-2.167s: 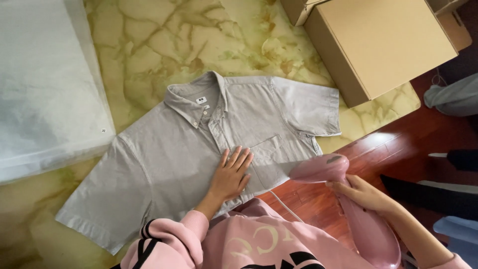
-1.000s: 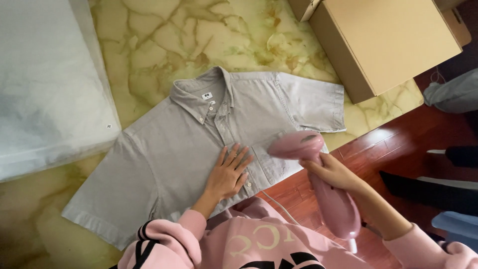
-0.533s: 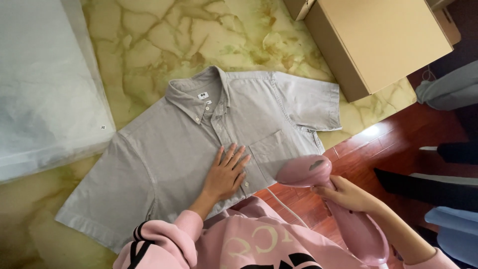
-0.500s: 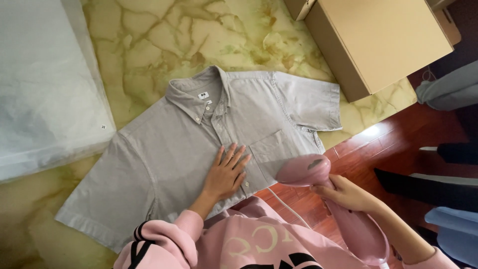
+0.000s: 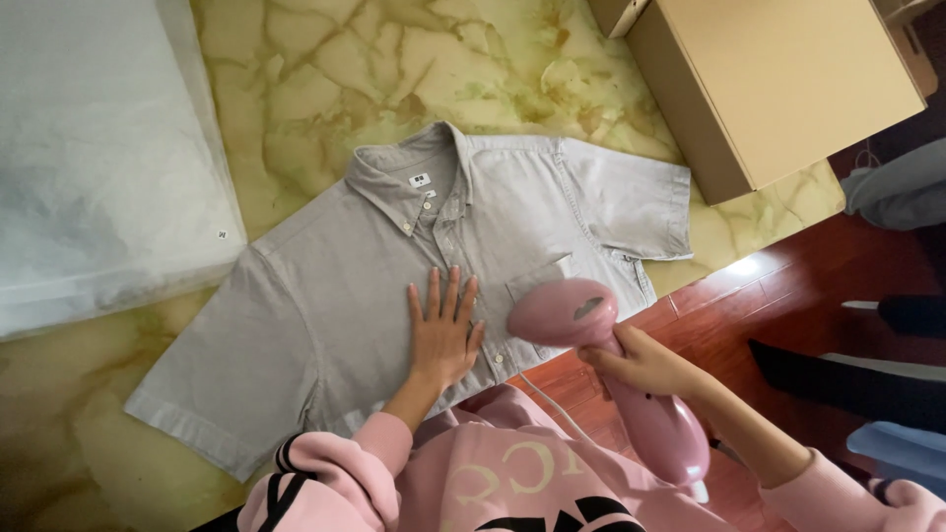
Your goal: The person uses a pink handheld garment steamer to iron a light gray short-sleeved shirt laid flat on a table. They move the steamer across the front, collar, and sleeves while holding the fabric with their other hand.
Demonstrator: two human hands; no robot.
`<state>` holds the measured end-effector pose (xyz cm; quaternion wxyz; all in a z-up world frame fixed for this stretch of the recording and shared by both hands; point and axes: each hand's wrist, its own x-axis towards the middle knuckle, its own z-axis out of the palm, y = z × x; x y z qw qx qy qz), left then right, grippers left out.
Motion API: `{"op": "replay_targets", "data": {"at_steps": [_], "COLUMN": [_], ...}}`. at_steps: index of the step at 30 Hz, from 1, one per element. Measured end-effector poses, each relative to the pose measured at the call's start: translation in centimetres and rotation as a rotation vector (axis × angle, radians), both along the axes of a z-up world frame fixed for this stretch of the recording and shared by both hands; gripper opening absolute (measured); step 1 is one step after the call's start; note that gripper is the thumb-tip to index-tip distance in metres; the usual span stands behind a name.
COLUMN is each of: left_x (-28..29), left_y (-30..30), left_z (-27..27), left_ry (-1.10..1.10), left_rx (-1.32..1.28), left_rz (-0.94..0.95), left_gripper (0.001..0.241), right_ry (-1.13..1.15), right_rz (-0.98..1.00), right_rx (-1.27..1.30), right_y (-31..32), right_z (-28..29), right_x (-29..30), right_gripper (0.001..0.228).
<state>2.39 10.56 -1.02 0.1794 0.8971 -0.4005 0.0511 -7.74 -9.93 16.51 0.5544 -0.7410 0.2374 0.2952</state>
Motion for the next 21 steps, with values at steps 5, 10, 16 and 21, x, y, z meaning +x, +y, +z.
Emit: {"op": "replay_targets", "data": {"at_steps": [5,10,16,21], "left_x": [0.1,0.0,1.7,4.5], "left_y": [0.1,0.2,-0.3,-1.1], "left_z": [0.0,0.3,-0.5,0.2], "left_ry": [0.045,0.058,0.077,0.065], "left_rx": [-0.021,-0.018,-0.063,-0.118], "left_rz": [-0.020,-0.018,0.013,0.072], "left_gripper": [0.060,0.058,0.060,0.055], "right_ry": [0.082,0.177,0.157,0.031], "right_rz": [0.037,0.106,0.049,-0.039], "right_rx": [-0.025,-0.078,-0.064,-0.035], "right_y": [-1.5,-2.0,-0.6,0.8], "right_z": [-0.6,0.0,1.2,1.6], "right_x": [-2.7,-3.1,0.2,4.4], "right_gripper": [0.017,0.019,0.021,0.025]}}
